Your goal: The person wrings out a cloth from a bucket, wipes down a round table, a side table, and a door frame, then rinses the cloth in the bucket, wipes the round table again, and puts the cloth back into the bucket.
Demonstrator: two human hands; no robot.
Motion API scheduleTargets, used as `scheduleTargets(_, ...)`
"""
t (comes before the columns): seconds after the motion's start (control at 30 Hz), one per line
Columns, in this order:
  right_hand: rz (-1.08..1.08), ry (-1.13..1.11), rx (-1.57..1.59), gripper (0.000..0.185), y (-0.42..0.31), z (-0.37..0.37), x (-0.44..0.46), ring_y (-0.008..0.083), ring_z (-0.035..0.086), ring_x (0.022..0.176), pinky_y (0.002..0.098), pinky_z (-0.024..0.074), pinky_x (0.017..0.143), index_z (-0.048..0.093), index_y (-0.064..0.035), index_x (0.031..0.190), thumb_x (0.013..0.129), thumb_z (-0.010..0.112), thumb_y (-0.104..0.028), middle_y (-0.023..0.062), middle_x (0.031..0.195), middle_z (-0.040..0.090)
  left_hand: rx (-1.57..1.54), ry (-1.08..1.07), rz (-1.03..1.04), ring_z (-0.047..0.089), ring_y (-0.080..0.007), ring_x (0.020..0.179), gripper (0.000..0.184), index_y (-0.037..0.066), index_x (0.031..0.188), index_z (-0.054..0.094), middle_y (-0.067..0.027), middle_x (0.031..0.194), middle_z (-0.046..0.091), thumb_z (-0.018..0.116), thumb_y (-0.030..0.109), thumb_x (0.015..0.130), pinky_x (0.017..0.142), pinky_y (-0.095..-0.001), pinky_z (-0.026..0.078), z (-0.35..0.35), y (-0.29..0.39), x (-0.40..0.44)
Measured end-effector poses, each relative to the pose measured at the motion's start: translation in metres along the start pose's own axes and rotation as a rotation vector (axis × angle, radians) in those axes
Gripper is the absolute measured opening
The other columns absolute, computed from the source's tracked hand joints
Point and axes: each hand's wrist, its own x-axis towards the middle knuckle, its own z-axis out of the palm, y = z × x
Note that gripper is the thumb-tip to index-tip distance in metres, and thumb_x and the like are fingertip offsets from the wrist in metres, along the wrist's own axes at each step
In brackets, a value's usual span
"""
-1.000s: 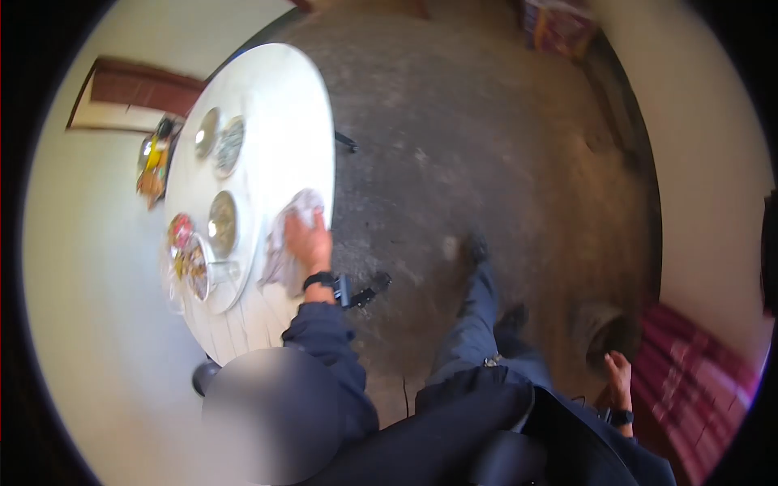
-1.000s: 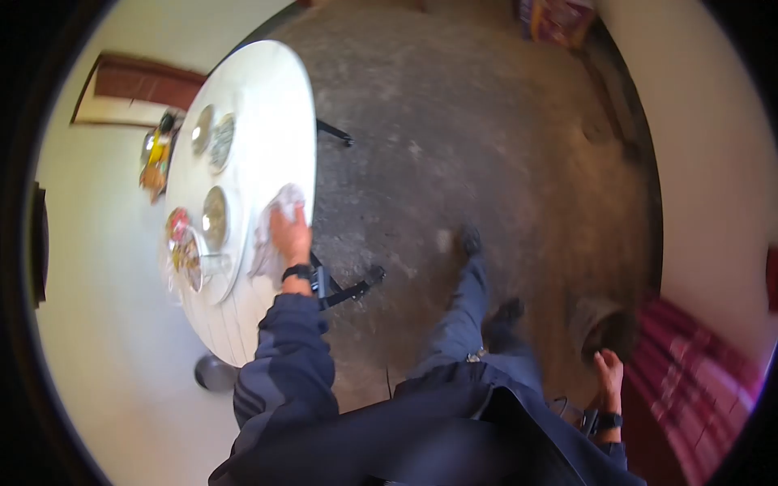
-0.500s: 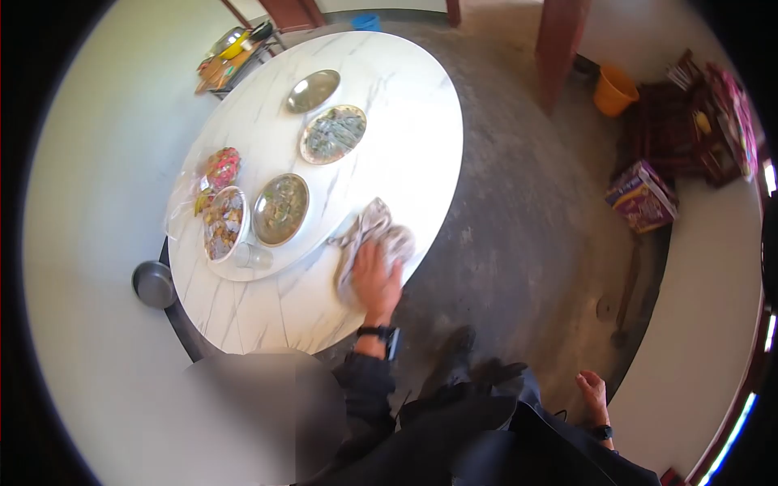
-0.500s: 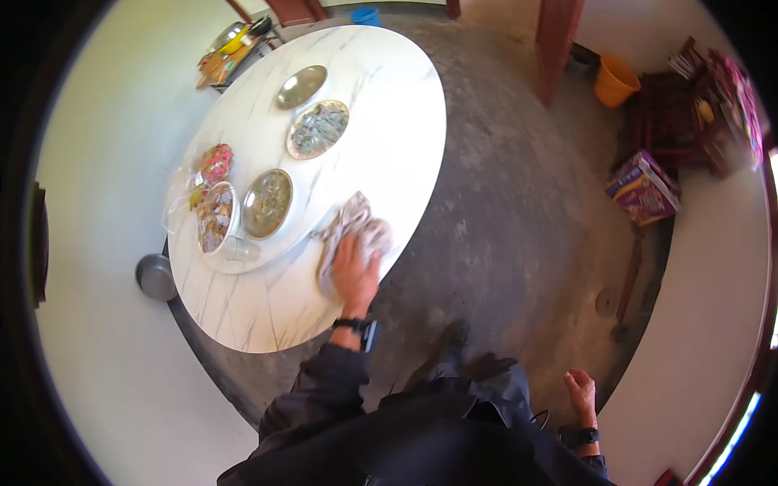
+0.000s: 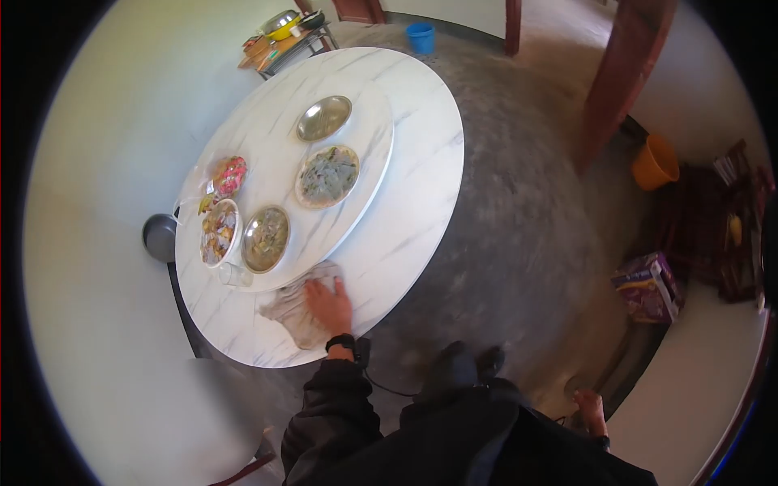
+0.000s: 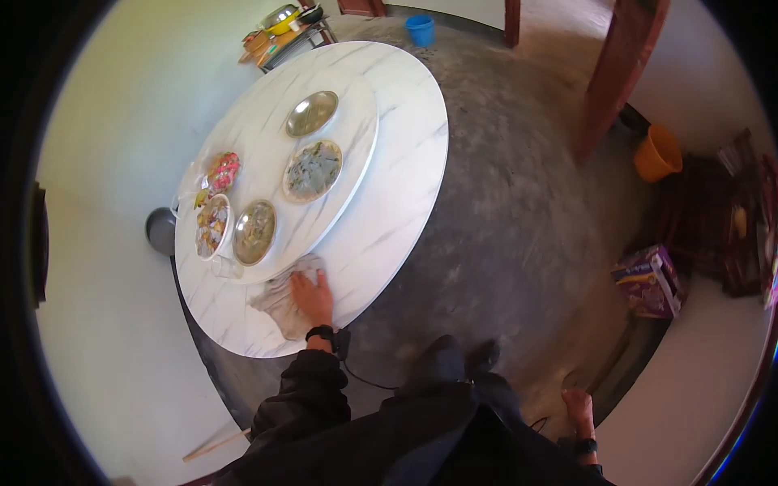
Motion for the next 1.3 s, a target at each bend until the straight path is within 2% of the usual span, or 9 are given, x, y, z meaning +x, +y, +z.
scheduleTargets(0.1,-0.130,-0.064,0.031,0.035,-0.045,-0.032,0.090,0.0248,0.071,0.086,0.0364,0.0536,0.076,0.071,-0.0021,0.102,0.086,0.070,-0.033,0.0158,0.089,0.072,-0.030,-0.029,0.120,0.038,-0.0411,0.134,0.067,-0.009,0.130,0.052,-0.0261,0.141,0.046,0.052,0.048,0.094,0.113,-0.0535,0.025,0.014,0.078,0.008)
scheduleTargets(0.3,-0.287,-0.109,0.085,0.034,-0.229,-0.073,0.181,0.0199,0.069,0.089,0.0344,0.0531,0.078,0.068,0.0000,0.107,0.086,0.071,-0.027,0.0139,0.089,0.072,-0.204,0.026,0.320,0.039,-0.0402,0.133,0.061,-0.004,0.127,0.056,-0.0225,0.138,0.050,0.057,0.046,0.091,0.109,-0.0569,0.028,0.051,0.248,0.063)
scheduleTargets(0.5,-0.511,-0.145,-0.021,0.035,-0.300,-0.092,0.240,0.0184,0.069,0.090,0.0329,0.0531,0.080,0.066,0.0003,0.108,0.085,0.071,-0.025,0.0133,0.091,0.072,-0.417,-0.049,0.441,0.039,-0.0377,0.133,0.058,0.001,0.129,0.055,-0.0203,0.141,0.048,0.062,0.041,0.087,0.109,-0.0545,0.028,0.074,0.373,0.146)
scheduleTargets(0.6,-0.295,-0.226,-0.117,0.034,-0.333,-0.110,0.265,0.0161,0.068,0.089,0.0323,0.0530,0.081,0.067,0.0006,0.107,0.085,0.071,-0.025,0.0119,0.090,0.072,-0.459,-0.134,0.478,0.038,-0.0367,0.135,0.058,0.002,0.129,0.054,-0.0193,0.142,0.047,0.063,0.041,0.087,0.109,-0.0548,0.028,0.070,0.354,0.138)
scheduleTargets(0.7,-0.305,-0.259,-0.075,0.034,-0.346,-0.116,0.310,0.0179,0.069,0.088,0.0324,0.0532,0.082,0.068,0.0007,0.106,0.085,0.071,-0.026,0.0127,0.092,0.073,-0.438,-0.230,0.397,0.036,-0.0360,0.137,0.063,0.004,0.135,0.050,-0.0179,0.145,0.043,0.066,0.039,0.085,0.110,-0.0555,0.027,0.048,0.291,0.113)
scheduleTargets(0.87,-0.325,-0.375,-0.106,0.034,-0.364,-0.120,0.377,0.0172,0.069,0.090,0.0318,0.0529,0.081,0.069,0.0003,0.105,0.085,0.072,-0.027,0.0117,0.093,0.073,-0.199,-0.204,-0.007,0.037,-0.0366,0.136,0.074,0.003,0.140,0.045,-0.0188,0.145,0.044,0.075,0.030,0.078,0.113,-0.0510,0.025,-0.003,0.133,0.019)
scheduleTargets(1.0,-0.315,-0.440,-0.205,0.033,-0.420,-0.125,0.406,0.0154,0.068,0.091,0.0311,0.0526,0.081,0.069,0.0001,0.104,0.085,0.073,-0.026,0.0093,0.094,0.073,0.077,-0.032,-0.555,0.032,-0.0387,0.141,0.068,-0.004,0.143,0.040,-0.0225,0.149,0.038,0.065,0.026,0.086,0.116,-0.0505,0.023,-0.018,0.047,-0.041)
scheduleTargets(1.13,-0.318,-0.544,-0.179,0.032,-0.458,-0.125,0.451,0.0143,0.067,0.091,0.0304,0.0524,0.082,0.070,-0.0002,0.104,0.086,0.073,-0.026,0.0083,0.096,0.073,0.084,-0.047,-0.577,0.031,-0.0392,0.141,0.068,-0.011,0.140,0.039,-0.0238,0.151,0.036,0.058,0.033,0.092,0.116,-0.0505,0.023,0.001,0.104,-0.020)
scheduleTargets(1.3,-0.321,-0.659,-0.095,0.031,-0.449,-0.126,0.560,0.0135,0.067,0.092,0.0305,0.0524,0.081,0.070,-0.0007,0.105,0.087,0.072,-0.026,0.0070,0.097,0.073,-0.018,-0.130,-0.393,0.027,-0.0429,0.141,0.072,-0.016,0.136,0.040,-0.0291,0.148,0.036,0.060,0.036,0.089,0.116,-0.0543,0.019,0.047,0.238,0.053)
